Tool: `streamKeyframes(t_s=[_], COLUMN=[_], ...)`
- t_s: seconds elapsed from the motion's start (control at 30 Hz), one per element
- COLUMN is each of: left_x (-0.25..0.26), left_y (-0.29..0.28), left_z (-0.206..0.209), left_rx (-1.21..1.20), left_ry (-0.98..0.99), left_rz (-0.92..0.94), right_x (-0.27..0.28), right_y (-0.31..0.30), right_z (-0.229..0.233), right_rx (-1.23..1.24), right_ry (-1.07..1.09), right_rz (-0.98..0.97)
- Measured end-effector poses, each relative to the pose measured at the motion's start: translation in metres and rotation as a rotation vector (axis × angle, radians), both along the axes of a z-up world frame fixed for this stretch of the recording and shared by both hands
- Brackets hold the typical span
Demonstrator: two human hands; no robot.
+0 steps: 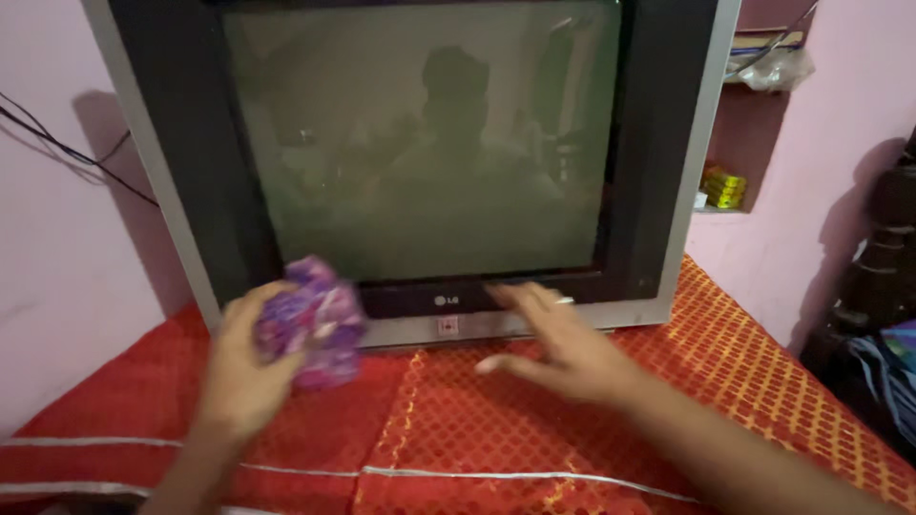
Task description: The person wipes the screen and bezel of a CRT television using a patterned cloth. They repeatedly rub the surface and edges, occasionally adjusting the cloth, and continue cleaning the same areas throughout the clip.
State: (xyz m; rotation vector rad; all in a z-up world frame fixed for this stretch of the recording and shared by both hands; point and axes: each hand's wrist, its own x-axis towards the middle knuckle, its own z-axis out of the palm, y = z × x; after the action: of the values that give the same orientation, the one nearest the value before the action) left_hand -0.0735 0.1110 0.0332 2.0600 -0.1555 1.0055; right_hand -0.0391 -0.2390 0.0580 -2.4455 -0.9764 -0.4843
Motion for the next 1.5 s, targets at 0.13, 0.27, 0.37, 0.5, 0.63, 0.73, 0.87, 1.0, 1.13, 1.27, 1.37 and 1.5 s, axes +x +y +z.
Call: streamKeyframes(t_s=[0.13,0.27,0.37,0.5,0.63,0.73,0.87,1.0,1.13,1.27,1.37,1.5], left_x=[-0.009,0.001,0.011,0.015,0.031,0.042,0.048,0.049,0.05,0.05,0.046,0.05], left_y=[-0.102,-0.118,-0.075,0.0,0.032,0.043,0.056,0.06,0.061,0.057,0.056,0.058], left_z=[0.009,0.008,0.008,0.006,-0.015,-0.038,-0.051,-0.053,-0.054,-0.054,-0.051,-0.053], left_rx=[-0.808,-0.838,-0.147,0.21,0.196,0.207,0.281,0.172,0.229,0.238,0.233,0.228], left_ry=[0.378,0.311,0.113,-0.033,-0.026,-0.085,-0.089,-0.033,-0.094,-0.046,-0.062,-0.074], left_rz=[-0.726,-0.983,-0.51,0.278,0.384,0.337,0.361,0.265,0.258,0.284,0.251,0.242], right_x=[-0.018,-0.02,-0.019,-0.007,0.009,0.018,0.021,0.031,0.044,0.043,0.039,0.045], right_y=[0.043,0.052,0.048,0.06,0.101,0.15,0.213,0.246,0.227,0.186,0.159,0.149], right_z=[0.0,0.008,0.019,0.024,0.022,0.009,-0.017,-0.037,-0.047,-0.046,-0.041,-0.043], right_rx=[0.313,0.366,0.137,-0.102,-0.355,-0.451,-0.451,-0.483,-0.449,-0.606,-0.633,-0.482], right_ry=[0.143,-0.103,-0.056,-0.378,-0.574,-0.638,-0.674,-0.617,-0.698,-0.585,-0.563,-0.818], right_rz=[0.487,0.472,0.055,-0.005,-0.022,0.022,0.134,0.156,0.177,0.077,0.032,0.109])
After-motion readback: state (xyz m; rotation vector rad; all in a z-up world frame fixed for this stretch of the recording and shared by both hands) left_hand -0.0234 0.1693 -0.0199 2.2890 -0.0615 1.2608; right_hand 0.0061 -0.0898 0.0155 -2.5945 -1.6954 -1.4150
